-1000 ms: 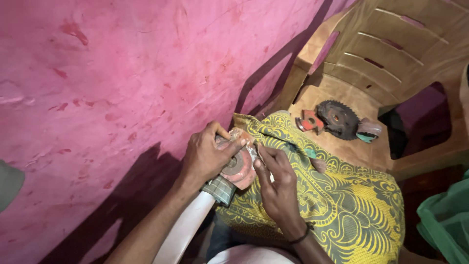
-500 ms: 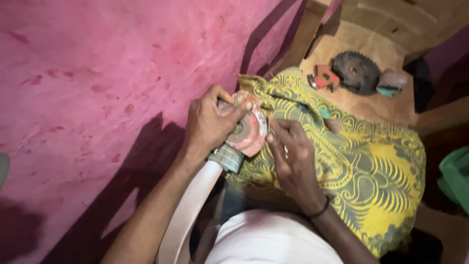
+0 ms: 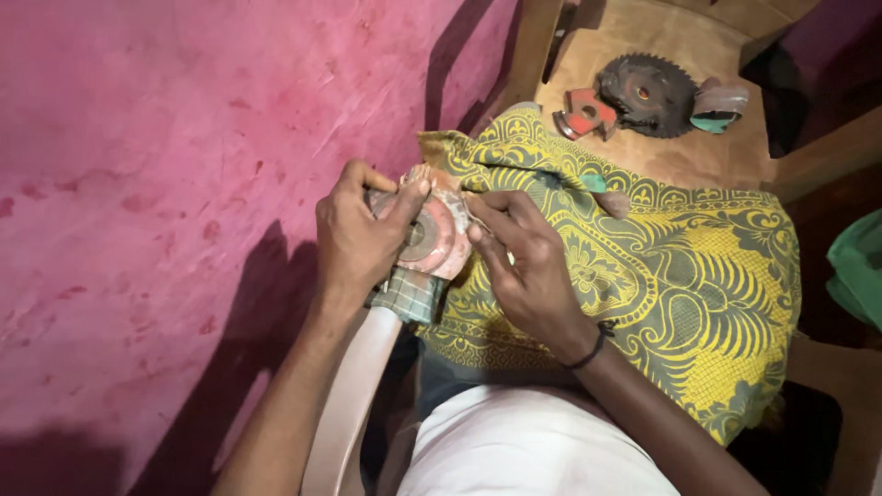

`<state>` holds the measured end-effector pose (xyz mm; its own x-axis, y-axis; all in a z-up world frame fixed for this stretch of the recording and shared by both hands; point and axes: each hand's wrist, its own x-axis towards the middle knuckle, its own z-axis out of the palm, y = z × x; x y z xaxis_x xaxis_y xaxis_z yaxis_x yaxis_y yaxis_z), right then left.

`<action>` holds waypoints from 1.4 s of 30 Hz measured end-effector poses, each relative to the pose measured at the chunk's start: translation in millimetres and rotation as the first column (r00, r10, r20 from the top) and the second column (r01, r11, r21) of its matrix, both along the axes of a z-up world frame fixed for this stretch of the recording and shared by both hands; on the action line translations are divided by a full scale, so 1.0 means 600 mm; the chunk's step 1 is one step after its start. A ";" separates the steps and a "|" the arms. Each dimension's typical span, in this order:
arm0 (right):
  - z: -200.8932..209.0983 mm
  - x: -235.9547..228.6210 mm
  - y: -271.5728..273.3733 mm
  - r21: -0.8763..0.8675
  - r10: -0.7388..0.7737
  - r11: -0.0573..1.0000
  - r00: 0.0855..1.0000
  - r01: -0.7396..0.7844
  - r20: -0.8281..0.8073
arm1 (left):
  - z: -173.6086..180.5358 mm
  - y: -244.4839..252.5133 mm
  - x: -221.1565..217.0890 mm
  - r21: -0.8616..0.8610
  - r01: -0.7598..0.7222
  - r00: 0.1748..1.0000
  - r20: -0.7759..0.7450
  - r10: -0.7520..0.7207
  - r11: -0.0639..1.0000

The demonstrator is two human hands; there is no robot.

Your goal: The person attaches a circular abrasive pad to a metal backing plate and uses a small tool to press and trim the edges of the pad.

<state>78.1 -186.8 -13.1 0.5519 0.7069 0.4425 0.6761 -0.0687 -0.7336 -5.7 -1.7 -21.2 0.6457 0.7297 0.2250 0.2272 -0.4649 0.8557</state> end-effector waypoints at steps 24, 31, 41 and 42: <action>-0.019 0.033 0.000 0.101 -0.051 0.993 0.986 0.068 -0.162 | 0.026 -0.021 -0.004 0.229 0.114 0.992 -0.069 -0.101 0.967; 0.001 0.010 0.002 -0.024 -0.016 1.000 0.998 0.018 0.055 | 0.012 -0.007 -0.002 0.059 0.137 0.989 0.046 -0.139 0.989; 0.052 0.023 0.012 -0.111 0.038 0.994 0.983 -0.018 0.177 | 0.012 0.000 0.006 0.023 0.133 0.989 0.055 -0.134 0.991; 0.048 0.020 0.007 -0.107 0.049 0.994 0.979 -0.028 0.199 | 0.010 -0.003 0.002 -0.005 0.146 0.988 0.057 -0.145 0.989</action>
<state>90.4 -182.5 15.6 0.4304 0.7735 0.4651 0.8128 -0.1080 -0.5725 -4.5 -3.6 -15.4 0.7315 0.6311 0.2581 0.1086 -0.4816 0.8697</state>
